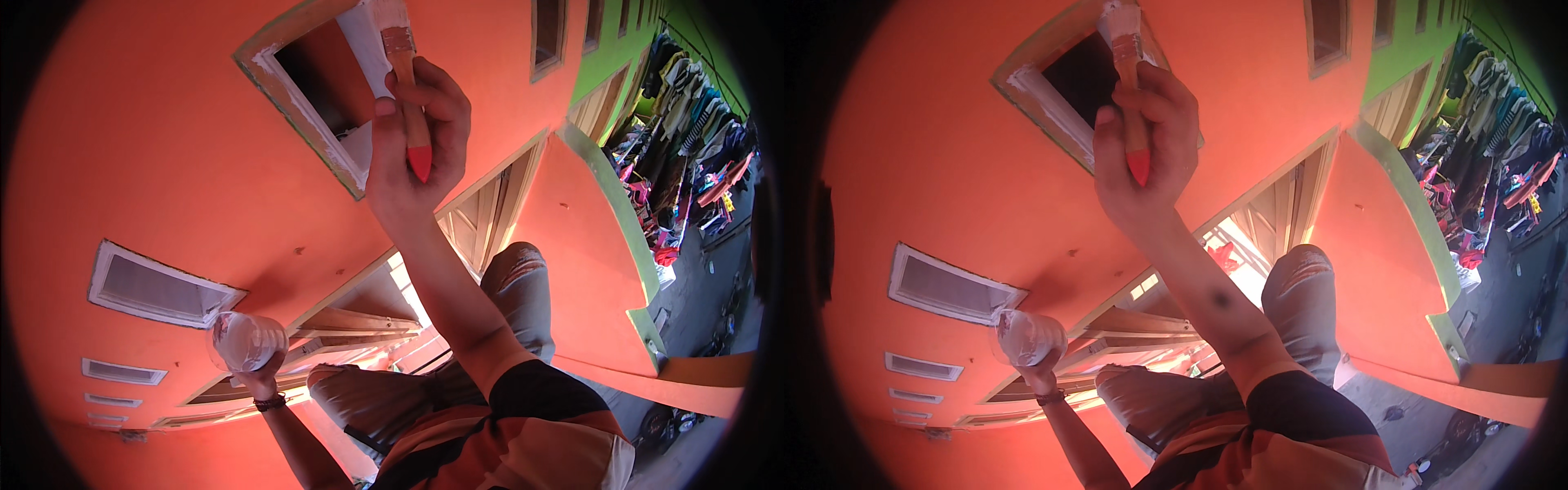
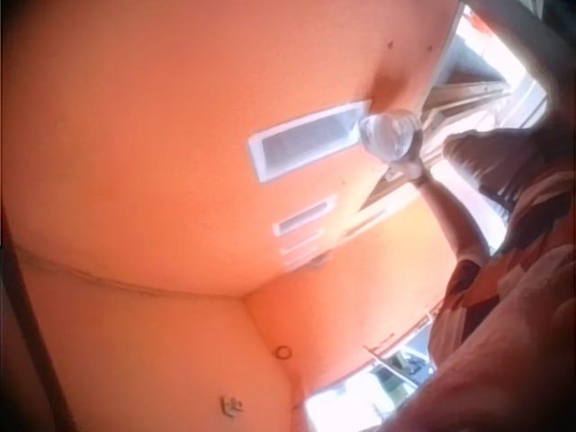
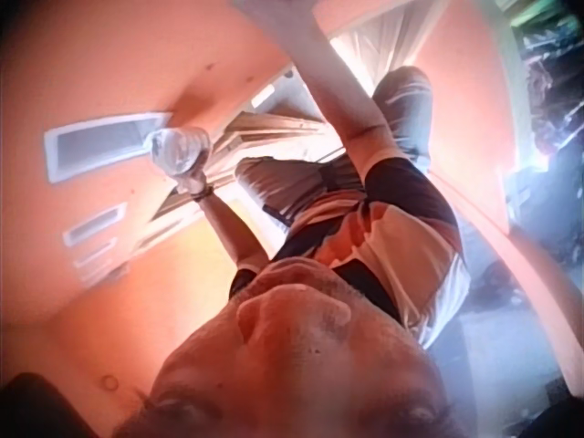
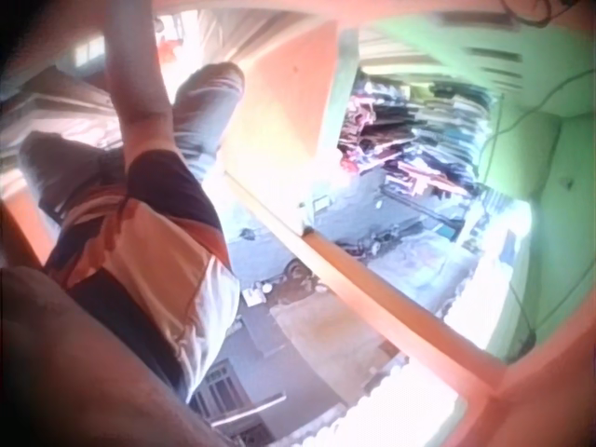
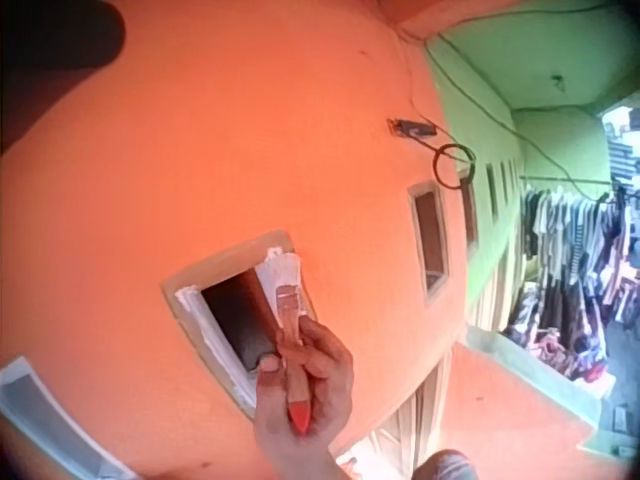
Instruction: The person paints the white frames around ceiling vents using a small paintbrush and a container of white paint. They repeatedly dip the brush into the paint and apply it to the vent edges, working on multiple vents in sequence.
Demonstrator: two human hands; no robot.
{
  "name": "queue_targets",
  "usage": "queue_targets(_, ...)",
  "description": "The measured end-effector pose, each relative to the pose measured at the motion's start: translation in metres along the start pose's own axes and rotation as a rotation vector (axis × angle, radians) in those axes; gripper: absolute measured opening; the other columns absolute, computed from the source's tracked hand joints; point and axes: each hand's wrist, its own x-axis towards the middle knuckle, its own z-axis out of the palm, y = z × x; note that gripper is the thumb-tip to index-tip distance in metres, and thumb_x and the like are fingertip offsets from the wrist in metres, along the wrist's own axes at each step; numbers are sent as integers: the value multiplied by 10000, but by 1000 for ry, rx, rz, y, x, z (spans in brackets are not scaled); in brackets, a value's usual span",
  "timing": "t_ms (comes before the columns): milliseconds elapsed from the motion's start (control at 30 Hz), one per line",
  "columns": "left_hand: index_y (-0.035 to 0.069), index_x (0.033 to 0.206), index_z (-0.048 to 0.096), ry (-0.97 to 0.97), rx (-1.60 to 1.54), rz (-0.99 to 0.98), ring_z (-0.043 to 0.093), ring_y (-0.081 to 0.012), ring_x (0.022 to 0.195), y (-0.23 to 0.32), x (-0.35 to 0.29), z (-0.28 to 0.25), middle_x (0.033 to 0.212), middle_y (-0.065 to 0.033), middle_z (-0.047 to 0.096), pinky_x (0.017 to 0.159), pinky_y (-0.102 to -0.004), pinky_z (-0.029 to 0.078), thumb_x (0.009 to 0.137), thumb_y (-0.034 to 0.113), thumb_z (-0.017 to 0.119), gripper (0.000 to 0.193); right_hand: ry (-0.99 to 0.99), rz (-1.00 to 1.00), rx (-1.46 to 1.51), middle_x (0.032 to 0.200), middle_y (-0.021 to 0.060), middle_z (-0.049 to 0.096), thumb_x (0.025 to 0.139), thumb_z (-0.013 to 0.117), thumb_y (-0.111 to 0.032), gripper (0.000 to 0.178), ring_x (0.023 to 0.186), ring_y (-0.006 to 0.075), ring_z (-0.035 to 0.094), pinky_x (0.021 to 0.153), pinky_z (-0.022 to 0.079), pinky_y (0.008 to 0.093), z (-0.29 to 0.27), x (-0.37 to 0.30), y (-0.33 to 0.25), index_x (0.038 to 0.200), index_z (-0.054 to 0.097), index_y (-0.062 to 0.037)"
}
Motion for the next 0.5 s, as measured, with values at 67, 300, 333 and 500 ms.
queue_targets(67, 46, 1437, 359, 8, 30, -79, 509, -254, 1194, 7, -1, 6, 1300, -91, 516, 1060, -419, 394, 460, 159, 805, 1080, 11, -48, -50, 1249, 150, 513, 866, 616, 43, 175, 1044, 184, 606, 875, 500, 301, 4, 5, 4, 1033, 595, -4)
queue_targets(300, 39, 1405, 419, 44, 4, -188, 535, -257, 1169, 13, -3, 9, 1264, -87, 551, 1059, -417, 393, 449, 177, 781, 1031, -47, 14, 27, 1232, 150, 532, 861, 619, 53, 169, 1016, 167, 609, 852, 496, 282, 9, -1, 6, 1020, 601, -1)
queue_targets(333, 38, 1402, 425, 44, -3, -155, 536, -256, 1170, 10, -3, 8, 1264, -88, 553, 1060, -416, 393, 449, 177, 781, 1026, -71, 20, 34, 1229, 147, 537, 863, 614, 55, 165, 1006, 164, 611, 844, 499, 279, 10, -4, 2, 1018, 600, 0)
queue_targets(500, 39, 1396, 436, 35, -37, -123, 538, -254, 1172, 8, -3, 9, 1264, -91, 557, 1057, -415, 402, 447, 179, 779, 1019, 19, 42, 60, 1217, 151, 556, 869, 589, 73, 148, 961, 160, 626, 823, 508, 270, 6, 3, -1, 1001, 590, 6)
